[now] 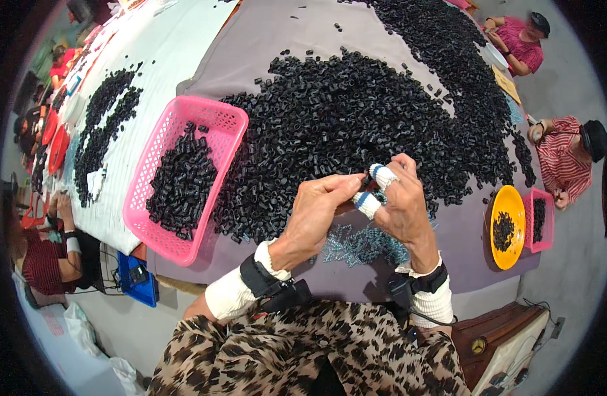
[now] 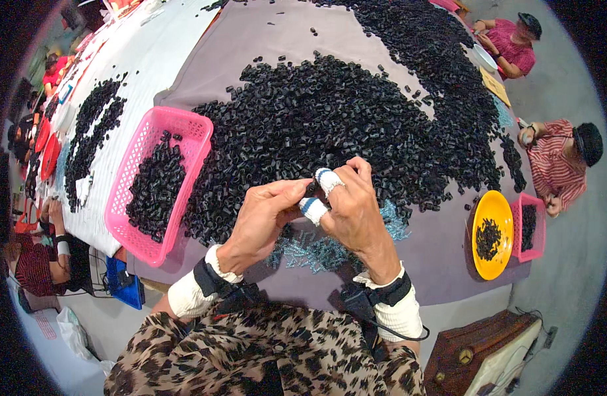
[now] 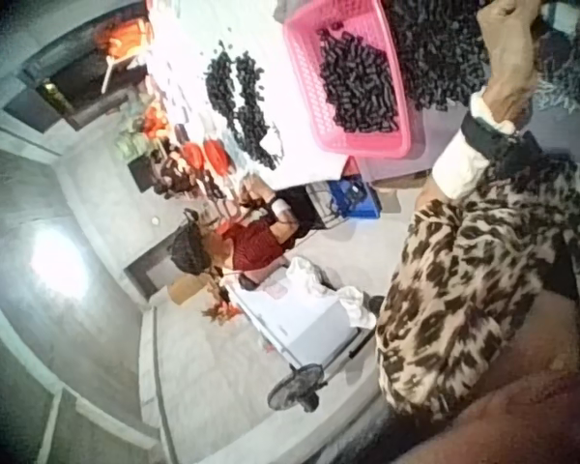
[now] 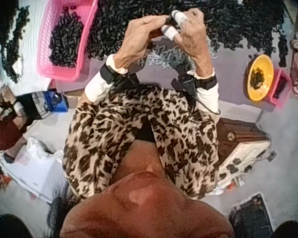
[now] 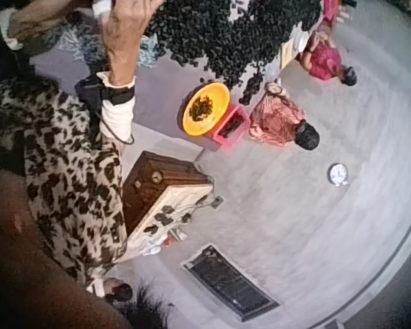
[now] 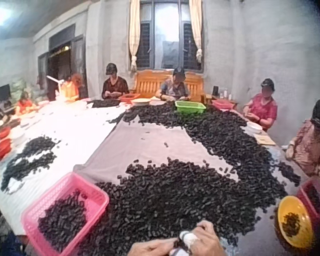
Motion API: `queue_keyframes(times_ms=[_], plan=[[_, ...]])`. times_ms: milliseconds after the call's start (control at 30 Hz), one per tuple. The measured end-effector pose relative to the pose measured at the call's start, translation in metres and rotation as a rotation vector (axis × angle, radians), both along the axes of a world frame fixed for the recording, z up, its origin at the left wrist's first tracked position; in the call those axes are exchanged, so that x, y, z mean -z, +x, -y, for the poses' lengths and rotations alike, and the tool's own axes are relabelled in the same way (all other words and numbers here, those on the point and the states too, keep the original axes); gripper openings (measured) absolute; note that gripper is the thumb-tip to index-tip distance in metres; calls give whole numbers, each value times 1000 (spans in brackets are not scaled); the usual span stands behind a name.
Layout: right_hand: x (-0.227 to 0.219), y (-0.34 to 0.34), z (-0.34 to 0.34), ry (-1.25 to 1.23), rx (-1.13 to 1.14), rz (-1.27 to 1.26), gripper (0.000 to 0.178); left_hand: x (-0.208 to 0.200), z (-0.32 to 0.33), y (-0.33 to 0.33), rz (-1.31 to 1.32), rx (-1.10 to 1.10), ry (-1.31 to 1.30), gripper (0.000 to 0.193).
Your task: Assembling small black plastic components and attaching them to blue strings at a work table.
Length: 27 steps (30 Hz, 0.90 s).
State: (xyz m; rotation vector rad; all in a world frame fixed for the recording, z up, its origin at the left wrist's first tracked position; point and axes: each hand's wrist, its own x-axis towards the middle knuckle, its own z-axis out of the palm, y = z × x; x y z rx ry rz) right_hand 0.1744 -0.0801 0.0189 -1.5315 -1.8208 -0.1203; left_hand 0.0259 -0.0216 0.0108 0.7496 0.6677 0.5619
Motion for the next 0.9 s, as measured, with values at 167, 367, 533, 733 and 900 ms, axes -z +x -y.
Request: queue_keyframes(times_ms=[167, 367, 533, 733, 900], plan=[[-3, 4, 2, -56, -96, -54, 21, 12, -13, -8, 149, 226, -174, 28], [-4, 4, 3, -77, -143, -66, 14, 11, -14, -9, 165, 271, -138, 27], [-7, 3, 7, -61, -106, 2, 12, 9, -6, -6, 154, 215, -109, 25], [-2, 8, 11, -84, -86, 29, 13, 9, -7, -5, 109, 274, -123, 26], [-5, 4, 9, -46, -81, 15, 12, 14, -3, -5, 152, 214, -132, 27]])
